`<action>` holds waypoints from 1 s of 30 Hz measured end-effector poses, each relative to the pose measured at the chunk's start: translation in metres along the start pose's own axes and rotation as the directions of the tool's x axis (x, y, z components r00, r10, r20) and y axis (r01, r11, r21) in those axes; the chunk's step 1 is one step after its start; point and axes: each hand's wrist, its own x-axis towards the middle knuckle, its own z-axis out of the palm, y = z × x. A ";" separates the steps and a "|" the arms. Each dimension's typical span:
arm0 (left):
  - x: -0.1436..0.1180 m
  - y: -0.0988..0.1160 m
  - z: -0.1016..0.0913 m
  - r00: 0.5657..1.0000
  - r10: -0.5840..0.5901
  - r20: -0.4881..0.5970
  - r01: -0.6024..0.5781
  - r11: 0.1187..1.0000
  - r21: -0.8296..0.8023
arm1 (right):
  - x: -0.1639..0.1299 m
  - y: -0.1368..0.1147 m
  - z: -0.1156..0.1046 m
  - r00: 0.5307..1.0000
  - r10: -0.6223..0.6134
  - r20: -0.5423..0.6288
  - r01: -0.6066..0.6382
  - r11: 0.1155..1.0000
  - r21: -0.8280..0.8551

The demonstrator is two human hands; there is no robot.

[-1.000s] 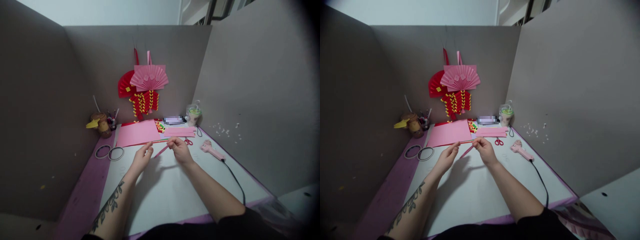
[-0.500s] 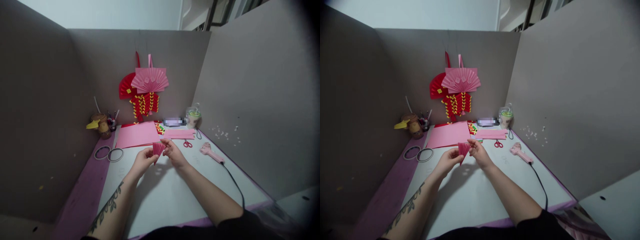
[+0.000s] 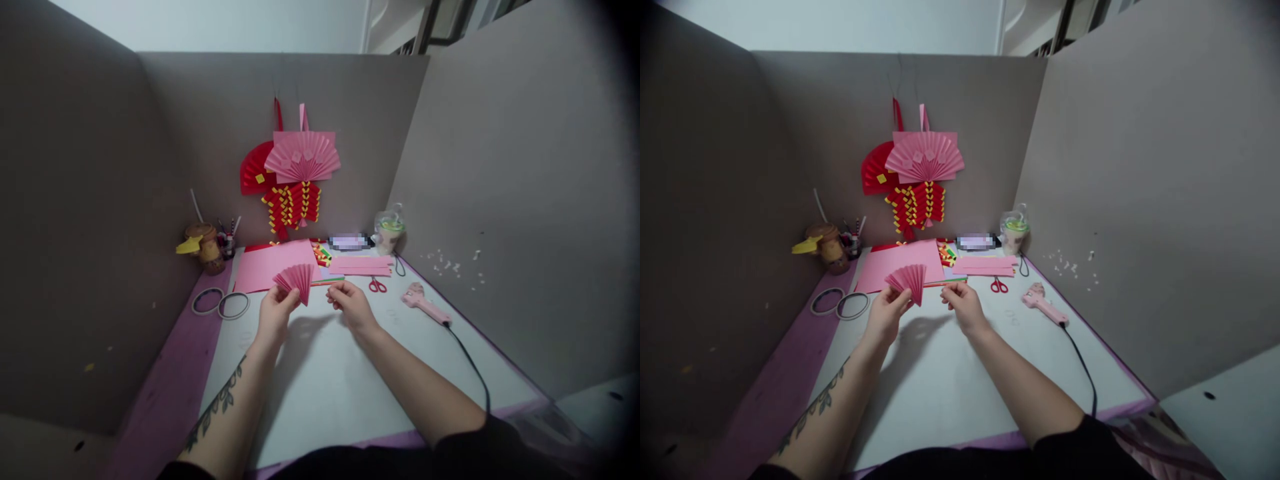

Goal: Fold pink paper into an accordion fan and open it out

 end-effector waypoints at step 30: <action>0.008 0.004 -0.008 0.988 -0.143 -0.057 0.133 0.978 -0.161 | 0.002 0.006 -0.001 0.997 -0.048 -0.061 0.050 0.998 0.025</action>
